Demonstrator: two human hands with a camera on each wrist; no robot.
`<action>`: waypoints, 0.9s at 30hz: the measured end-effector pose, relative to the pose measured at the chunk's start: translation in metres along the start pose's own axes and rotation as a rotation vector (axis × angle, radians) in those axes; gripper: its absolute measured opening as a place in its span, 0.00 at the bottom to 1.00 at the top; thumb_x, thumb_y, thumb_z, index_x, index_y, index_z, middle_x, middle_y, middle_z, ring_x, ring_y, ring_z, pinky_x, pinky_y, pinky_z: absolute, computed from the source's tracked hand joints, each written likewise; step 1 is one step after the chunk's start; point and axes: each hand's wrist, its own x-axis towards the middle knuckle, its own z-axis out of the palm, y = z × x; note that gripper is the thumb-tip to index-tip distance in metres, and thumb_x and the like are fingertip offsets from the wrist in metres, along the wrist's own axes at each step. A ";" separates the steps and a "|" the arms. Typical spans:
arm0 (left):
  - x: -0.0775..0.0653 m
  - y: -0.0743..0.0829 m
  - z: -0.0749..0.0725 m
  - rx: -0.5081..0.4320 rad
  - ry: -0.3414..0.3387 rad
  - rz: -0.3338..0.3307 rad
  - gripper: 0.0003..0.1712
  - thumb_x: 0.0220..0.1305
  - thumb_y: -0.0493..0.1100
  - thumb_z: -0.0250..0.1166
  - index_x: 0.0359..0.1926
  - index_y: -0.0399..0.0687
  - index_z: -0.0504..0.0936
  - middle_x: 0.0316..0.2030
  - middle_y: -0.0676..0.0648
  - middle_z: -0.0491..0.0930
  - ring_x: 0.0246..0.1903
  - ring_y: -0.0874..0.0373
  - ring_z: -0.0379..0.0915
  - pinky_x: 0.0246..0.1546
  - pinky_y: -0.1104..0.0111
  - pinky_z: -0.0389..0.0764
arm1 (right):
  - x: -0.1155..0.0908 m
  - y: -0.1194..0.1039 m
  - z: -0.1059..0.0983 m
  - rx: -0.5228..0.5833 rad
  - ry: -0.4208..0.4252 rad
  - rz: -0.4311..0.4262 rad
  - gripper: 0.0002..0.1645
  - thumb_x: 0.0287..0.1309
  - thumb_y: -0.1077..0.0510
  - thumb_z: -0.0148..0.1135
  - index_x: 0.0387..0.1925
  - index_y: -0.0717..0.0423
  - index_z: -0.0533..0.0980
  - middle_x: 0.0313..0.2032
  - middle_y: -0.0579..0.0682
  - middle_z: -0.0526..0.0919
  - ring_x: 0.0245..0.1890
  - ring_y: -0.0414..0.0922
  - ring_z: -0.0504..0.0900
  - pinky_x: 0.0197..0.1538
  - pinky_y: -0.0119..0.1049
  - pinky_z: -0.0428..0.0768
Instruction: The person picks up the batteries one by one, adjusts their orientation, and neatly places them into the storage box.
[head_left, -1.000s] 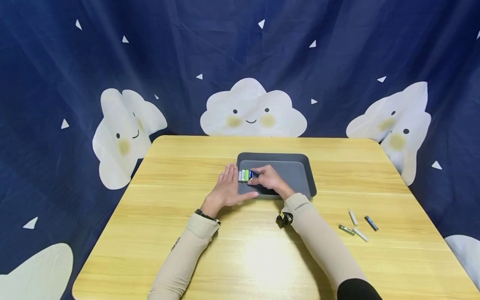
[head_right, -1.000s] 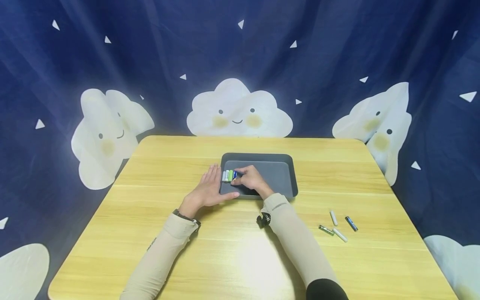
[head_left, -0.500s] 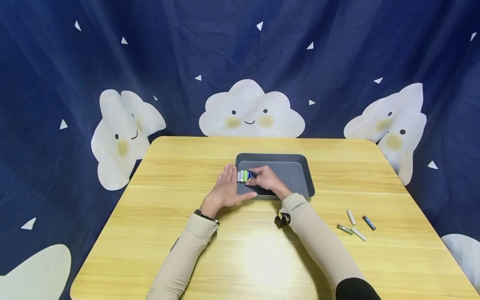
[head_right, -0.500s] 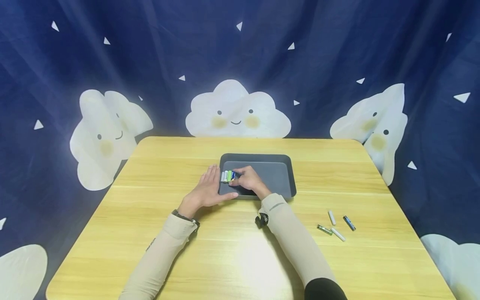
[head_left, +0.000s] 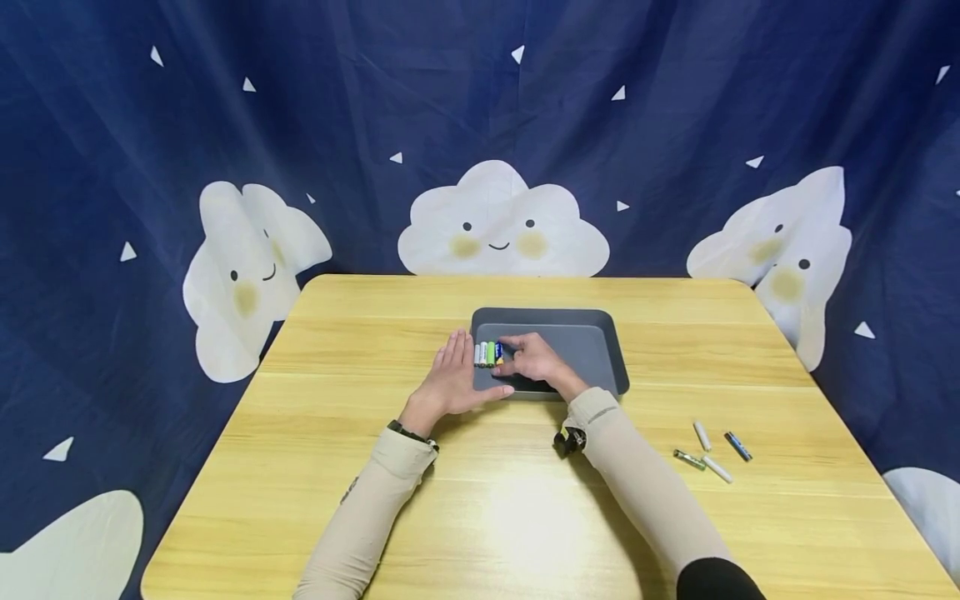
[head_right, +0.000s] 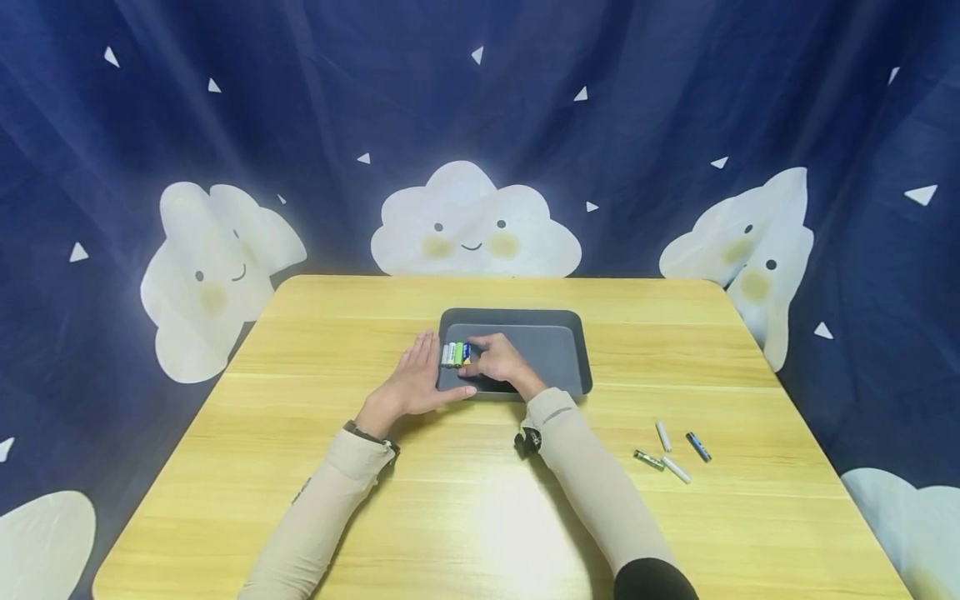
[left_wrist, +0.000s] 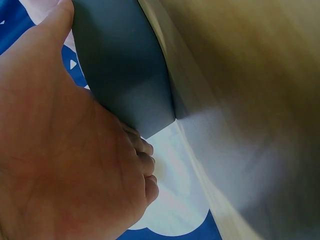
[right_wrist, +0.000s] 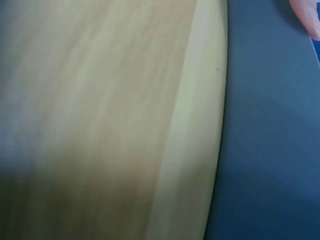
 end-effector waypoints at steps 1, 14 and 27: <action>0.000 0.000 0.000 -0.001 0.000 -0.002 0.79 0.55 0.90 0.48 0.82 0.33 0.33 0.83 0.34 0.27 0.84 0.42 0.22 0.84 0.48 0.37 | -0.001 -0.001 -0.001 0.004 -0.009 0.006 0.50 0.51 0.56 0.81 0.73 0.62 0.69 0.11 0.39 0.67 0.10 0.34 0.58 0.19 0.28 0.64; -0.006 0.003 -0.010 -0.008 -0.011 -0.027 0.77 0.58 0.87 0.51 0.82 0.34 0.33 0.83 0.35 0.27 0.84 0.43 0.21 0.84 0.49 0.36 | -0.031 -0.008 -0.038 0.006 -0.067 -0.044 0.34 0.63 0.53 0.72 0.68 0.58 0.75 0.11 0.38 0.58 0.13 0.37 0.55 0.22 0.29 0.61; -0.007 0.005 -0.004 -0.002 -0.009 -0.020 0.77 0.57 0.87 0.51 0.82 0.35 0.33 0.83 0.37 0.27 0.84 0.44 0.22 0.84 0.49 0.37 | -0.106 0.014 -0.109 -0.016 -0.018 -0.116 0.31 0.67 0.51 0.69 0.67 0.60 0.76 0.19 0.43 0.67 0.16 0.36 0.62 0.25 0.32 0.69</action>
